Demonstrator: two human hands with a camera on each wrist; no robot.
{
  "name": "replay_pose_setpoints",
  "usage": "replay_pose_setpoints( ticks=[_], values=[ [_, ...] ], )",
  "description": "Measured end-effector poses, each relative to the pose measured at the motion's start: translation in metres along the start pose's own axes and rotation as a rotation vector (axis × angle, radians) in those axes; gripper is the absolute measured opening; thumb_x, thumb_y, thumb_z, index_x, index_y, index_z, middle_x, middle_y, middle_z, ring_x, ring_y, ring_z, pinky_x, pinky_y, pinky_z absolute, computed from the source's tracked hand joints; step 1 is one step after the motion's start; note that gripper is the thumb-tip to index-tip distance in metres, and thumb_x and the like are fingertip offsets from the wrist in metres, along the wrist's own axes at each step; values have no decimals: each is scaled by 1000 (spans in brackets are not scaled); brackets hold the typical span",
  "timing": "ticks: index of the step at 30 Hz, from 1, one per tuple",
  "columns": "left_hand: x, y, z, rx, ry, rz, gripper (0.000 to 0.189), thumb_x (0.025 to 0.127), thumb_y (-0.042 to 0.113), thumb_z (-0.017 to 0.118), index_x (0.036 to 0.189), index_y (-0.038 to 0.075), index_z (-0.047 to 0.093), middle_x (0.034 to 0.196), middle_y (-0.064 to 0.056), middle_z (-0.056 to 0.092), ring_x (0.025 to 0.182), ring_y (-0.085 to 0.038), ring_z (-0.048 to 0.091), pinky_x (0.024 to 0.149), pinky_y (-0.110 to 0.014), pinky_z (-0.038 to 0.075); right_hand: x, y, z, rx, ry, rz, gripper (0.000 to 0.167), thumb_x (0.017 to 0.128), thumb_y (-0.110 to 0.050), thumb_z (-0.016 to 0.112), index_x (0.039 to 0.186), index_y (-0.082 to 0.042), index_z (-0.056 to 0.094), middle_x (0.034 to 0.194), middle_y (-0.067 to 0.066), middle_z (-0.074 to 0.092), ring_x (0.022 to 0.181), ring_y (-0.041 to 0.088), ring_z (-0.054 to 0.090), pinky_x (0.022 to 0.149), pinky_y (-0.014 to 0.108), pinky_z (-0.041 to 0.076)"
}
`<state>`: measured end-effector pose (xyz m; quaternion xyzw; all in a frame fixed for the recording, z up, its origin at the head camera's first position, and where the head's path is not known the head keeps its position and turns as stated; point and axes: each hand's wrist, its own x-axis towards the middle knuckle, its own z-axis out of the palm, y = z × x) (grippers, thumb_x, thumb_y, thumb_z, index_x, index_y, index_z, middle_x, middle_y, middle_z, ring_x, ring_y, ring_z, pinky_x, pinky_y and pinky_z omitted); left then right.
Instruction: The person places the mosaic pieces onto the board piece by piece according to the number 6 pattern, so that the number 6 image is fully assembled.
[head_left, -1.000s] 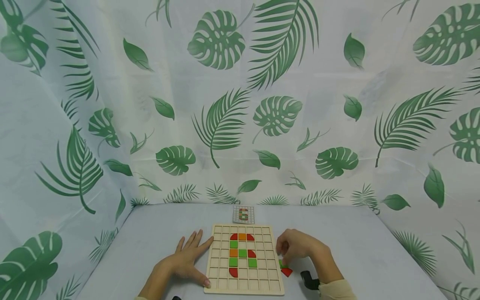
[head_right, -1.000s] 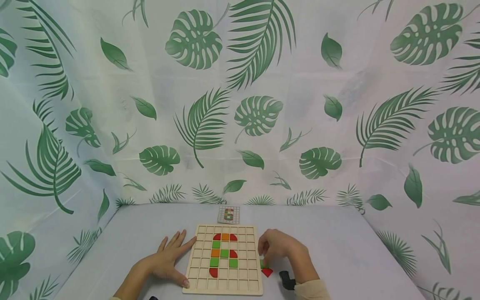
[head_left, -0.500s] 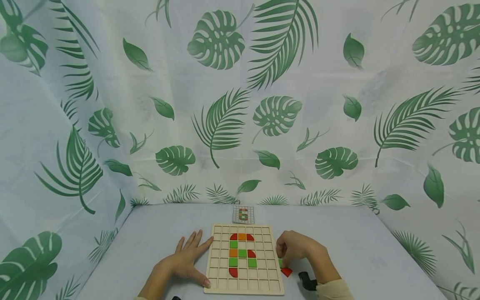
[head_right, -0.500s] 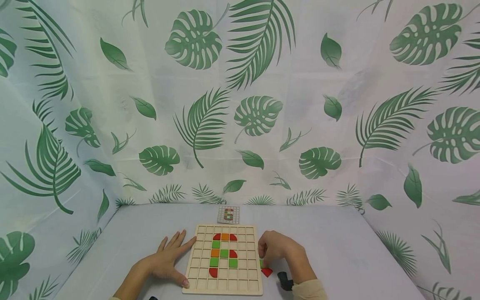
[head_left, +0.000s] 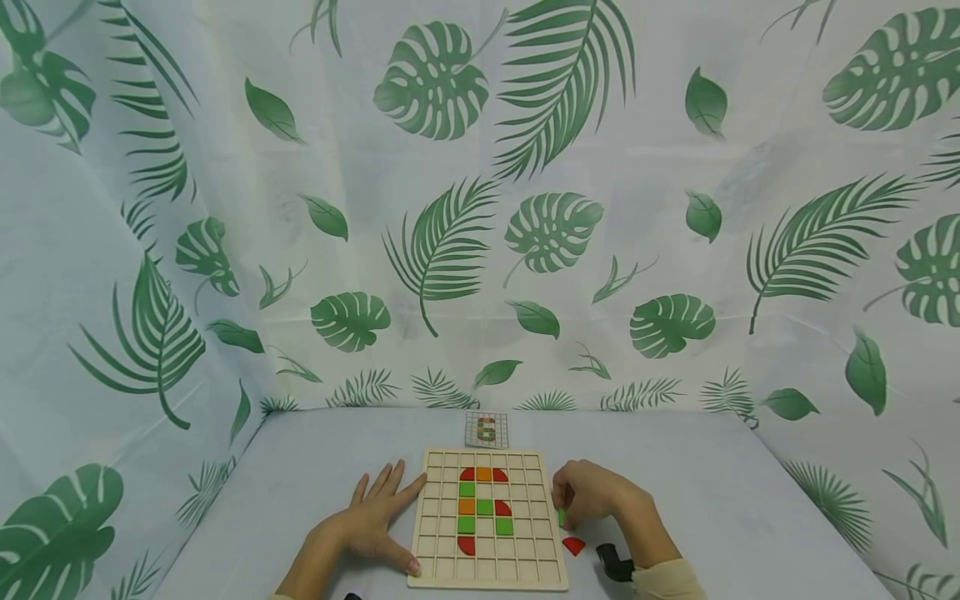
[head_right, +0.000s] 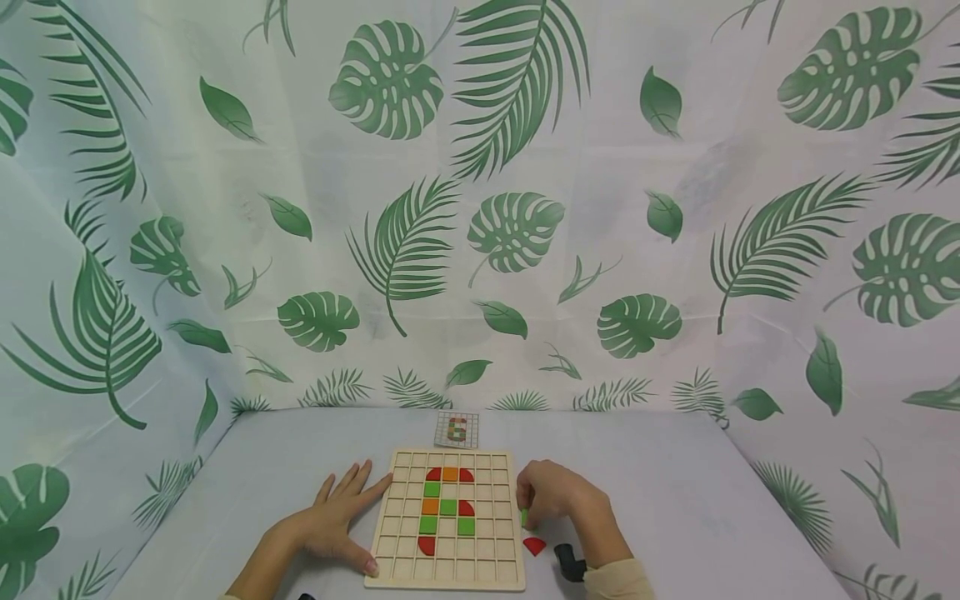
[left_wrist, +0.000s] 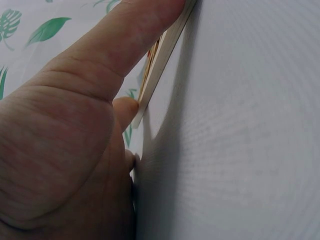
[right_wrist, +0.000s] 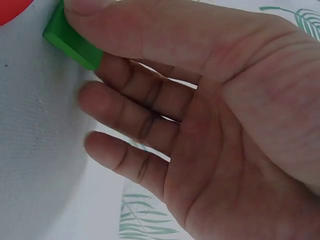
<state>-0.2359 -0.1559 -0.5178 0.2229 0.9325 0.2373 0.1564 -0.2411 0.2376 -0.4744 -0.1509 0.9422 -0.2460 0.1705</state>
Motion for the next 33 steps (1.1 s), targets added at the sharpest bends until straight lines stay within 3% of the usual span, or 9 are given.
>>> replay_pose_setpoints(
  ticks=[7, 14, 20, 27, 33],
  values=[
    [0, -1, 1, 2, -3, -1, 134, 57, 73, 90, 166, 28, 28, 174, -23, 4, 162, -45, -1, 124, -72, -6, 2, -3, -3, -2, 64, -81, 25, 72, 7, 84, 78, -12, 68, 74, -1, 64, 69, 18, 56, 58, 33, 46],
    [0, -2, 1, 11, -5, 7, 133, 58, 73, 89, 166, 27, 27, 174, -23, 4, 162, -45, -1, 124, -72, -6, 4, -8, -7, 66, 103, -153, 17, 81, 5, 80, 84, -11, 77, 77, -1, 69, 69, 17, 61, 55, 31, 52],
    [0, -2, 1, 14, -6, 4, 134, 58, 74, 89, 166, 28, 26, 174, -23, 4, 162, -45, -2, 124, -72, -6, 10, -15, -5, 147, 144, -227, 17, 85, 0, 81, 86, -10, 68, 86, -1, 68, 73, 14, 66, 58, 27, 55],
    [1, -2, 1, 15, -4, 3, 133, 57, 74, 89, 166, 28, 27, 174, -23, 5, 162, -45, -1, 124, -73, -5, 14, -27, 1, 114, 153, -310, 14, 87, 0, 78, 91, -12, 71, 84, -4, 68, 73, 8, 58, 62, 24, 51],
    [0, -2, 1, 17, -4, 4, 134, 57, 74, 89, 166, 27, 27, 174, -23, 4, 162, -45, -1, 124, -73, -5, 16, -33, 7, 101, 139, -331, 16, 91, 1, 73, 101, -10, 79, 95, -3, 76, 80, 7, 61, 70, 25, 54]
  ],
)
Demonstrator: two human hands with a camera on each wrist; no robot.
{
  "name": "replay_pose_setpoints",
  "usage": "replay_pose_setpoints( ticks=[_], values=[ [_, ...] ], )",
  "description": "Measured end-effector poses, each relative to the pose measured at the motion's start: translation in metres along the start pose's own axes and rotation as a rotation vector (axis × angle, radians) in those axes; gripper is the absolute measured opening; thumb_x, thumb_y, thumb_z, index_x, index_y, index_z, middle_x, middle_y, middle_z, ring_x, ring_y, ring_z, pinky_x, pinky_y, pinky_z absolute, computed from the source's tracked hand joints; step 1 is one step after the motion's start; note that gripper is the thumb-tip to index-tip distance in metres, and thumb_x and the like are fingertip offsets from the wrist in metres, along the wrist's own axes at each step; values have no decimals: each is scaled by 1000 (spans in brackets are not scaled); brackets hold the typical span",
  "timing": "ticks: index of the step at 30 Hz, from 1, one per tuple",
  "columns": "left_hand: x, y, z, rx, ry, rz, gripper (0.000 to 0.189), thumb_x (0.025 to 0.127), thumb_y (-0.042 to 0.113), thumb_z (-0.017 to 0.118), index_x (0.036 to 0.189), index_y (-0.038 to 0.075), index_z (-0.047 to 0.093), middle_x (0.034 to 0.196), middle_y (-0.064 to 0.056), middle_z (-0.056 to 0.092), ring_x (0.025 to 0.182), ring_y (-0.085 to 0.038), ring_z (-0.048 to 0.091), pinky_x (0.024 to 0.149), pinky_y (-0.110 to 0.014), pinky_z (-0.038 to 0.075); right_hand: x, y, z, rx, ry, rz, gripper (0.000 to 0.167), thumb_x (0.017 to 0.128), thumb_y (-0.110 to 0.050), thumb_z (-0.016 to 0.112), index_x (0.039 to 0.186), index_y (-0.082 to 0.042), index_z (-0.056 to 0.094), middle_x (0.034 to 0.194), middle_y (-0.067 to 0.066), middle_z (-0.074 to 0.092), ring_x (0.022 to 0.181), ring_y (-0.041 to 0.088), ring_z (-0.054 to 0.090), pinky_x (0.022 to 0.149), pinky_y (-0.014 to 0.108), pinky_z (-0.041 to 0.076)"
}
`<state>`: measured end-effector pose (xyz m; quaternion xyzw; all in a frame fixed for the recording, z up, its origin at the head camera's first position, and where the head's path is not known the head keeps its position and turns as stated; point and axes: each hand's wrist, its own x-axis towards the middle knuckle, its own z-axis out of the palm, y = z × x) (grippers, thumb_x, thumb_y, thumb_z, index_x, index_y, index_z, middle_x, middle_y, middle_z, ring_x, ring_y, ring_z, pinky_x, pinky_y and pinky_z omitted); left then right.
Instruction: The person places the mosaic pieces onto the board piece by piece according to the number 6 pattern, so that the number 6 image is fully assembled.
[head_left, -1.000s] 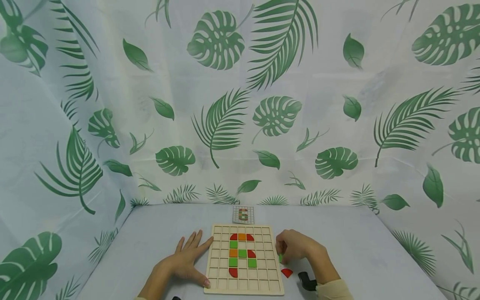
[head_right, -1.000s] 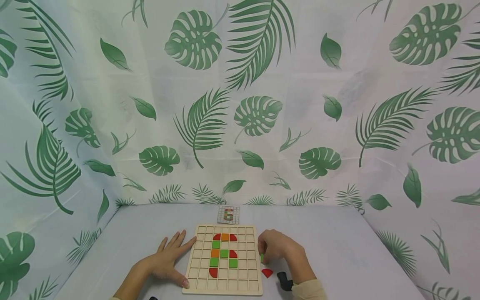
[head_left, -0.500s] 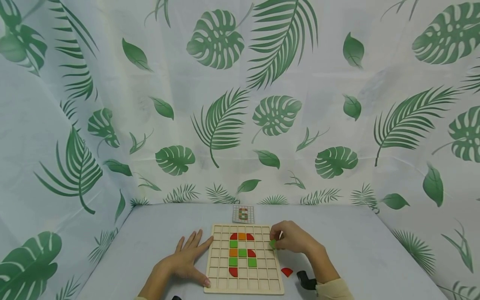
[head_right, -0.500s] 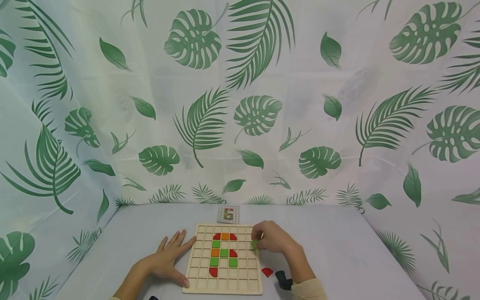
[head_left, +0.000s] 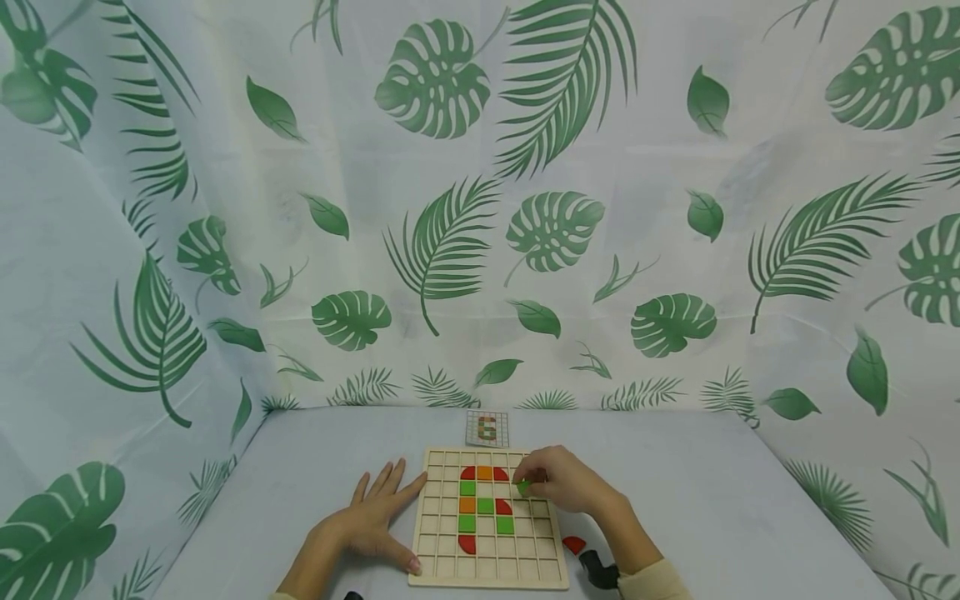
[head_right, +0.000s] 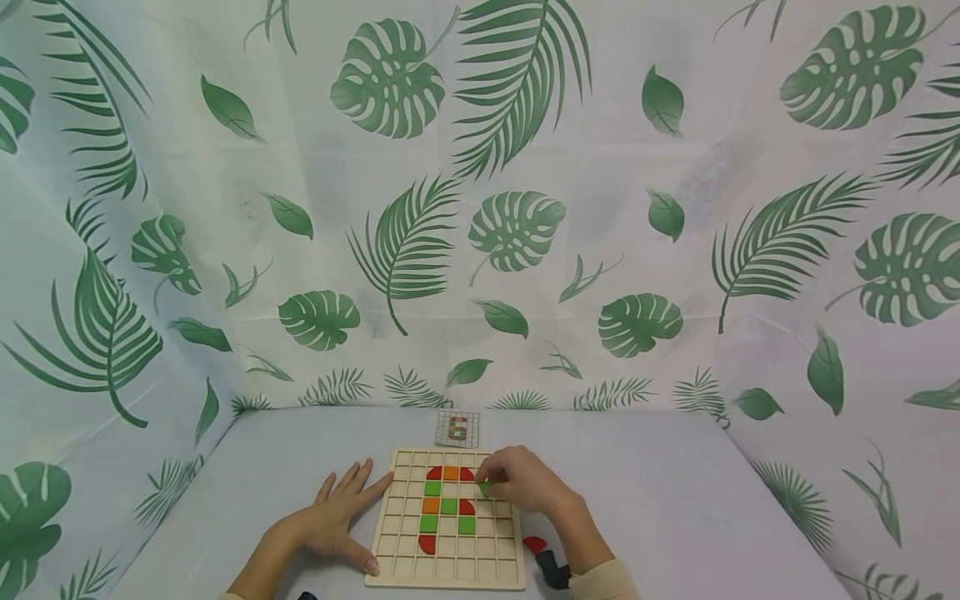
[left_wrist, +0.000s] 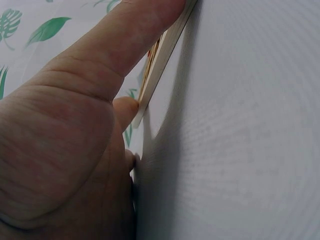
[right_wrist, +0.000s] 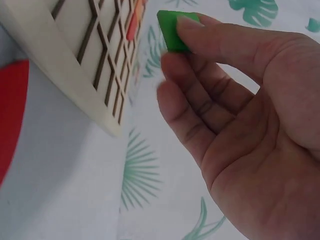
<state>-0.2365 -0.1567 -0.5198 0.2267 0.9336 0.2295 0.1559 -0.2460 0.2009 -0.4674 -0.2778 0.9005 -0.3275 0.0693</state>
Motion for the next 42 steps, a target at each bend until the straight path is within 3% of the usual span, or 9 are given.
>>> replay_pose_setpoints(
  ticks=[7, 16, 28, 42],
  values=[
    [0, -1, 0, -5, 1, 6, 134, 57, 73, 89, 166, 27, 27, 174, -23, 4, 162, -45, -1, 124, -72, -6, 6, -2, 12, 51, -42, -17, 11, 90, -2, 76, 96, -11, 75, 92, 1, 73, 78, 7, 62, 70, 24, 55],
    [2, -2, 1, 5, 0, 4, 134, 57, 74, 89, 166, 28, 26, 175, -22, 3, 162, -45, -2, 124, -73, -5, 11, -6, 21, 51, -76, -73, 10, 91, -2, 74, 96, -11, 75, 89, -6, 71, 78, 3, 63, 73, 22, 57],
    [3, -4, 3, -1, 10, 1, 134, 56, 74, 89, 166, 30, 27, 175, -22, 4, 162, -45, -1, 124, -73, -5, 14, -13, 33, 87, -138, -62, 14, 93, -2, 73, 97, -15, 77, 93, -8, 75, 81, 1, 64, 76, 20, 57],
    [1, -2, 1, 3, 4, 11, 134, 57, 74, 89, 166, 28, 26, 174, -23, 3, 162, -45, -1, 124, -73, -5, 15, -26, 42, 11, -141, -129, 15, 88, -1, 79, 97, -13, 79, 87, -8, 75, 74, -5, 60, 70, 17, 56]
  ],
)
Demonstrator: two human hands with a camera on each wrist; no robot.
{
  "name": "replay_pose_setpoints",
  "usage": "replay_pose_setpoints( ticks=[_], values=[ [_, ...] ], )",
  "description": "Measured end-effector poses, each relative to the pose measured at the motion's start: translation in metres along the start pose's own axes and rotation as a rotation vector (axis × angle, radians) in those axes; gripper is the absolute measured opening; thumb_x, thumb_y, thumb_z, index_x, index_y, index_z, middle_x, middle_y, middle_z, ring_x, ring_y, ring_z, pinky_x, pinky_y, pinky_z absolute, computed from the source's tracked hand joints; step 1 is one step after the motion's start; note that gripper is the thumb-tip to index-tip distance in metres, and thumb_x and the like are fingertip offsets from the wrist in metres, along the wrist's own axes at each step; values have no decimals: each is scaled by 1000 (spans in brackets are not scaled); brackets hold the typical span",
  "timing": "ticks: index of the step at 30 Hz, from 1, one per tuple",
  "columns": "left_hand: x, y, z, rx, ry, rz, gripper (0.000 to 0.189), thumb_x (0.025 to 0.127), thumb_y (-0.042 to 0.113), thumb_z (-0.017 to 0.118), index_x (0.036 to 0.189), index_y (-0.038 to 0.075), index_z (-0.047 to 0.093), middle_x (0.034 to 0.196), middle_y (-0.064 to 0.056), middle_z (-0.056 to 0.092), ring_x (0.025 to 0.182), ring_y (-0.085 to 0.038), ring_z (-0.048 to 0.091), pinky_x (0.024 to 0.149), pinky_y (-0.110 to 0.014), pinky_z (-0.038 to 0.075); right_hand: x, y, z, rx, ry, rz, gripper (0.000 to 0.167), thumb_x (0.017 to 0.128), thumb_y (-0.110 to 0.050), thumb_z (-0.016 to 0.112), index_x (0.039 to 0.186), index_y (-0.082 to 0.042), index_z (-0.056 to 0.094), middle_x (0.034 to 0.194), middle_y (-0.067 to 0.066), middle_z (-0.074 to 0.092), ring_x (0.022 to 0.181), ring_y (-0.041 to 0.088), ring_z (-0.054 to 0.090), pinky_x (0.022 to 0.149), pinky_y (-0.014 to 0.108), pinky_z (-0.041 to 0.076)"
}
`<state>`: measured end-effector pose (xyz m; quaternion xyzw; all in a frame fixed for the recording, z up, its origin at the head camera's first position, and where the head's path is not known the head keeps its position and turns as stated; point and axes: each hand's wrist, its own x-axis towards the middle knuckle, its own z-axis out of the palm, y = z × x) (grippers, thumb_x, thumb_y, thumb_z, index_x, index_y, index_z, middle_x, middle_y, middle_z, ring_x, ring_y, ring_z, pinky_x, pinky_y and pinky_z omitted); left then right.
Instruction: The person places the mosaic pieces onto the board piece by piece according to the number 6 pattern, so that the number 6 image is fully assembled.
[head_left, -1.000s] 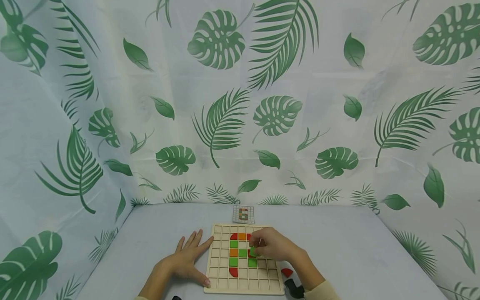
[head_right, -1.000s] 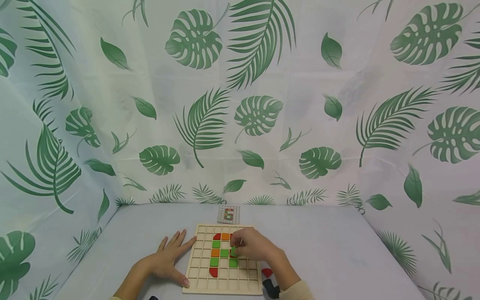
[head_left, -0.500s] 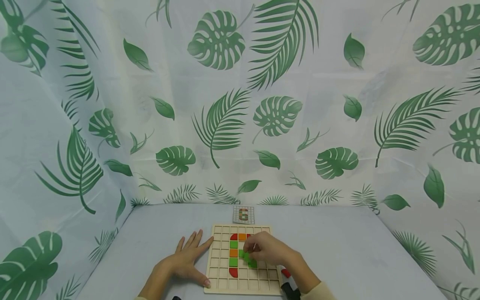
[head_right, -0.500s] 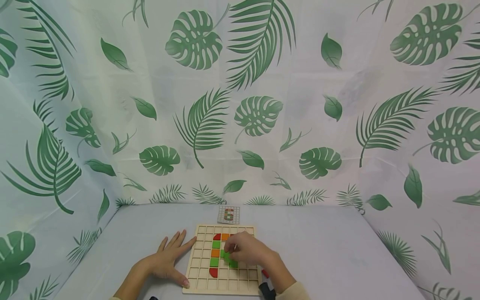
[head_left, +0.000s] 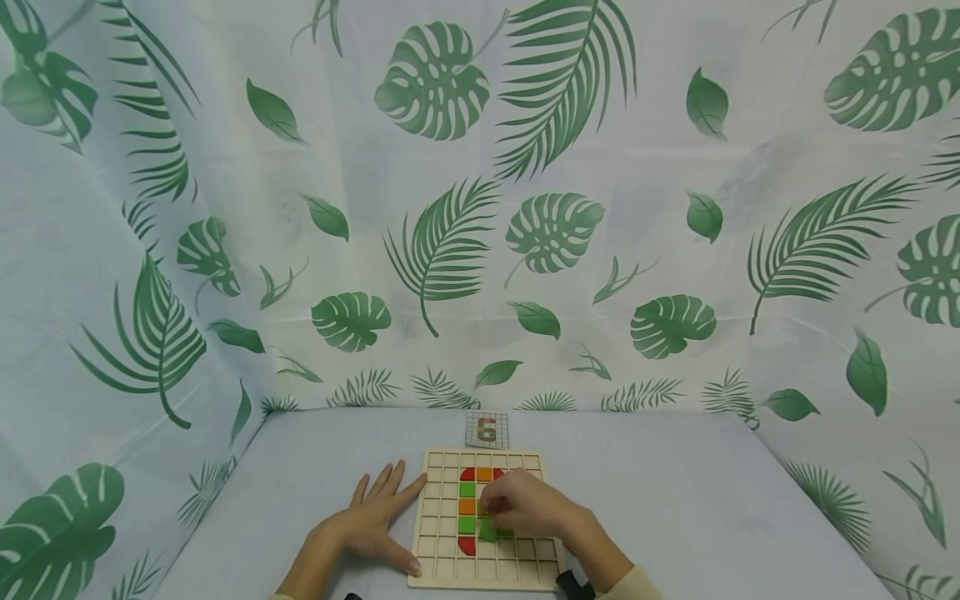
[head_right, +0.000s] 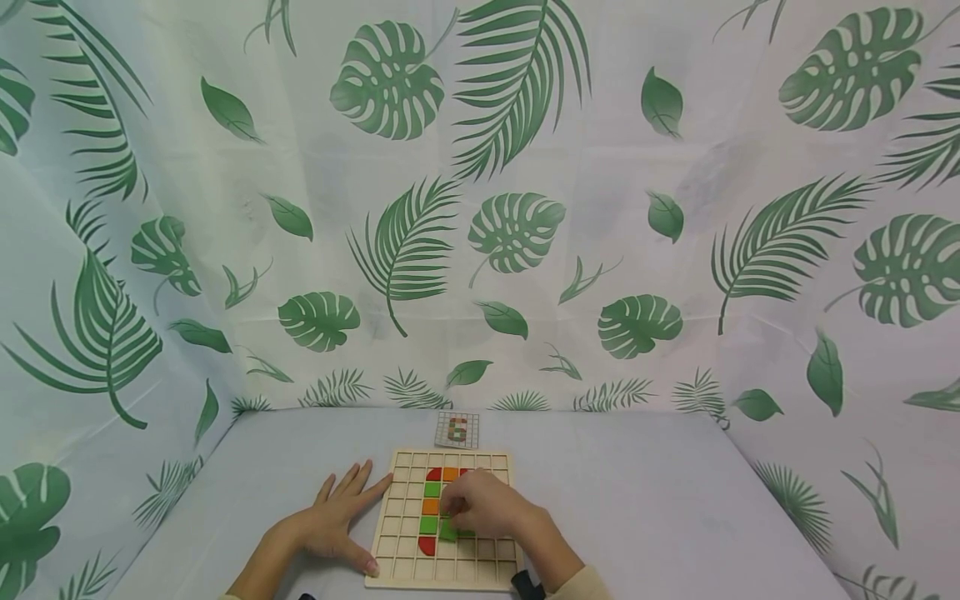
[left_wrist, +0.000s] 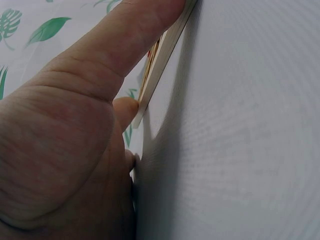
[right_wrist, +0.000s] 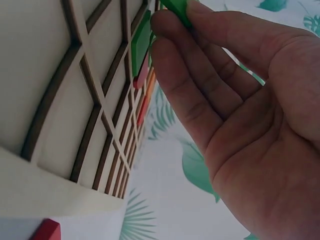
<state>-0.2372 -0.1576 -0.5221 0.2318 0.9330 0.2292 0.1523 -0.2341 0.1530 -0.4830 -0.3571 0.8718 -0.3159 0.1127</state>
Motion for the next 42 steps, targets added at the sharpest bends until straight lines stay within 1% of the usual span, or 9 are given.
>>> replay_pose_setpoints(
  ticks=[2, 9, 13, 20, 27, 32, 37, 42],
  values=[
    [0, 0, 0, 1, -1, -3, 134, 58, 74, 89, 166, 28, 26, 174, -23, 4, 162, -45, -1, 124, -73, -5, 0, -1, 2, 7, -8, 0, 15, 87, 0, 79, 96, -13, 79, 86, -8, 75, 74, -5, 61, 70, 17, 56],
    [0, 0, 0, -5, -4, -11, 133, 58, 74, 89, 166, 29, 26, 175, -22, 4, 162, -45, -1, 124, -73, -6, 2, -4, 6, -20, -43, -2, 13, 87, -4, 80, 92, -16, 79, 86, -9, 76, 73, -6, 62, 70, 15, 56],
    [1, -1, 1, -4, -2, -10, 133, 58, 74, 89, 166, 29, 26, 175, -22, 3, 162, -45, -2, 124, -73, -5, 2, -5, 6, -6, -62, 10, 15, 88, -3, 80, 89, -18, 79, 85, -9, 76, 72, -6, 62, 70, 16, 56],
    [1, 0, 0, -7, -2, -18, 134, 57, 74, 89, 166, 30, 26, 175, -22, 3, 162, -45, -2, 124, -72, -5, 1, -6, 7, 35, -91, 16, 15, 88, -2, 79, 88, -17, 80, 85, -5, 76, 72, -5, 63, 71, 16, 56],
    [0, 2, -1, -7, 1, -20, 134, 56, 74, 89, 166, 29, 27, 175, -22, 4, 162, -45, -1, 124, -72, -5, 0, -9, 7, 66, -105, 33, 15, 88, 0, 79, 88, -15, 80, 85, -6, 76, 70, -4, 62, 71, 17, 57],
    [0, 3, -1, -13, 0, -23, 134, 56, 74, 90, 166, 29, 27, 175, -22, 4, 162, -45, -1, 124, -72, -5, 0, -10, 7, 50, -104, 42, 15, 86, -1, 80, 88, -16, 80, 84, -8, 75, 70, -4, 61, 70, 17, 56],
    [0, 2, -1, -13, -5, -21, 134, 57, 74, 90, 166, 29, 27, 175, -22, 4, 162, -45, -1, 124, -73, -5, 0, -12, 7, 24, -105, 52, 16, 83, -3, 84, 89, -17, 81, 82, -13, 72, 69, -4, 59, 68, 17, 55],
    [0, 1, 0, -12, -1, -17, 134, 56, 74, 89, 166, 29, 27, 175, -22, 3, 162, -45, -2, 124, -72, -6, 0, -12, 7, -1, -112, 46, 16, 80, -5, 87, 88, -17, 80, 79, -13, 71, 67, -4, 56, 64, 17, 54]
  ],
)
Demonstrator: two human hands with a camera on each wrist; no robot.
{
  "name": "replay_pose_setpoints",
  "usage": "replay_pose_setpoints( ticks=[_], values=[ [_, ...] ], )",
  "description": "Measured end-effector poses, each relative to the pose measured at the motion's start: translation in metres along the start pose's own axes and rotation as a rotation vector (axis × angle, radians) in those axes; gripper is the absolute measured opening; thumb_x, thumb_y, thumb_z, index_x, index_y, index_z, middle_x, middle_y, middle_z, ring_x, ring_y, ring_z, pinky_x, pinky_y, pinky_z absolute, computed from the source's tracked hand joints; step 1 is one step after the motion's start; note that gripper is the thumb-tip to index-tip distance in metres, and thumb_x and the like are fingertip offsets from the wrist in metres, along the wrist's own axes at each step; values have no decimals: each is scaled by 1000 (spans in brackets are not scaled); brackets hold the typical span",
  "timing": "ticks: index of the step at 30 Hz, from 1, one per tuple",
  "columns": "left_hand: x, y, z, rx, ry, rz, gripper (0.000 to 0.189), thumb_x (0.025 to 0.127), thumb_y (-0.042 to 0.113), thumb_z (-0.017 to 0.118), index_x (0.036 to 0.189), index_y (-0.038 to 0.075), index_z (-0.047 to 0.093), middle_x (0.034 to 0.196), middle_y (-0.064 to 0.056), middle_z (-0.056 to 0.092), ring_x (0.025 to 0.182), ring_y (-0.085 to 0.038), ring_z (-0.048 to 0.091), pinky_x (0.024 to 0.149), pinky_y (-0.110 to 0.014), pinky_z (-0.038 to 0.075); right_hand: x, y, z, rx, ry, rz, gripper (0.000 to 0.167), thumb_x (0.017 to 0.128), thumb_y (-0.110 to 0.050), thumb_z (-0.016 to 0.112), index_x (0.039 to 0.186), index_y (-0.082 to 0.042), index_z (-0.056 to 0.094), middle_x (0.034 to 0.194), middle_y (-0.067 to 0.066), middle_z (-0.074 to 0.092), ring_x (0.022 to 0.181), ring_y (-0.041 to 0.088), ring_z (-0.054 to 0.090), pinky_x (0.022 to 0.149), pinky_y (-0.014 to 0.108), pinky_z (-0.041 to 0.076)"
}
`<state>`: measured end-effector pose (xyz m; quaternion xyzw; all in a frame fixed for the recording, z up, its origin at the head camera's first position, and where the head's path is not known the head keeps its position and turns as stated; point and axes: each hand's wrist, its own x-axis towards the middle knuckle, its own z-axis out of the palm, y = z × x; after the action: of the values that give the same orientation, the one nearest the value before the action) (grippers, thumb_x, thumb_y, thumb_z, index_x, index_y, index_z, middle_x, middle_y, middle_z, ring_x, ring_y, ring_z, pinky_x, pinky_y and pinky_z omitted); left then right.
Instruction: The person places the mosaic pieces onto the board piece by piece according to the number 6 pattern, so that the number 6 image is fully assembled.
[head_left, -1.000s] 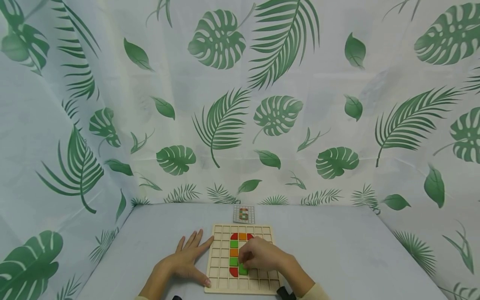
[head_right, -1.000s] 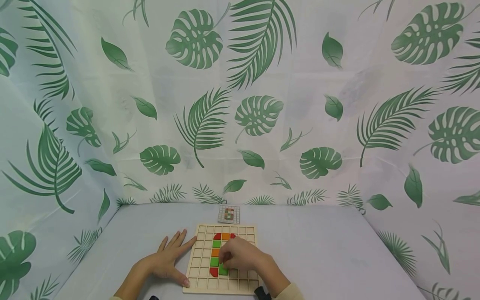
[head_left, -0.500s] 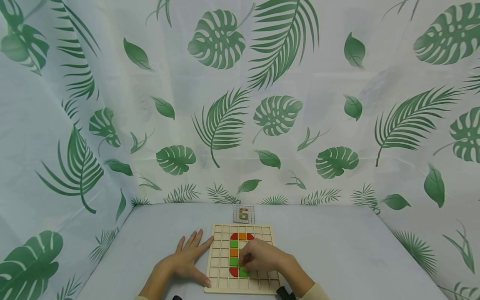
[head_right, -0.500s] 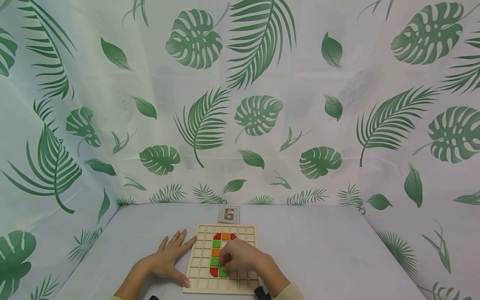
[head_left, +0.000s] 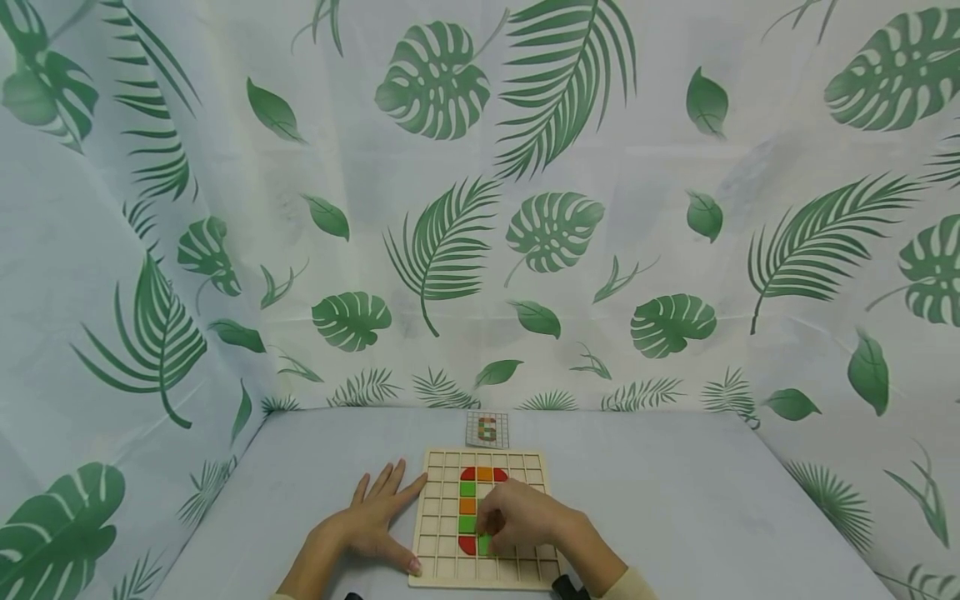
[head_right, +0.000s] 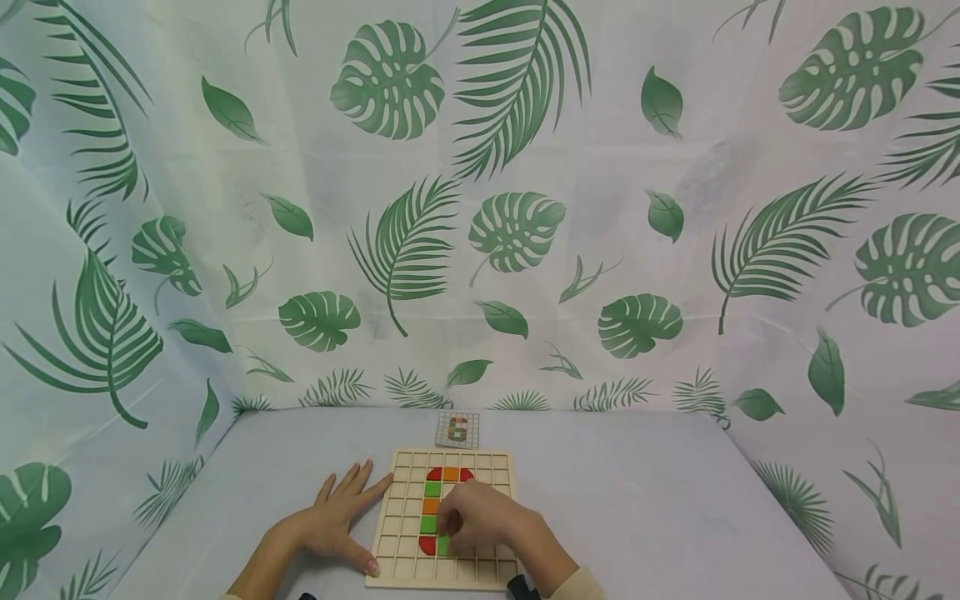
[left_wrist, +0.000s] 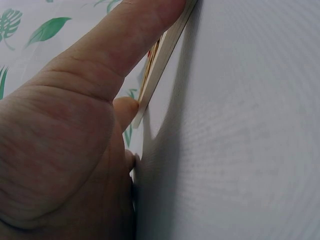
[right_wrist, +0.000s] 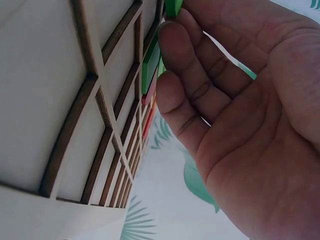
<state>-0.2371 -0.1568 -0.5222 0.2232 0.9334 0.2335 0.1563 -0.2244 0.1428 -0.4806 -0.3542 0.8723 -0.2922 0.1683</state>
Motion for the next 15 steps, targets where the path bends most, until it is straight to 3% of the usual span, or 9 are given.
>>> replay_pose_setpoints(
  ticks=[15],
  values=[
    [-1, 0, -1, 5, 6, 11, 134, 56, 74, 89, 166, 28, 27, 174, -23, 4, 162, -45, -1, 124, -73, -5, -1, 1, 2, 15, 19, 33, 12, 78, -6, 89, 86, -15, 85, 80, -14, 74, 70, -5, 62, 65, 16, 55]
  ],
)
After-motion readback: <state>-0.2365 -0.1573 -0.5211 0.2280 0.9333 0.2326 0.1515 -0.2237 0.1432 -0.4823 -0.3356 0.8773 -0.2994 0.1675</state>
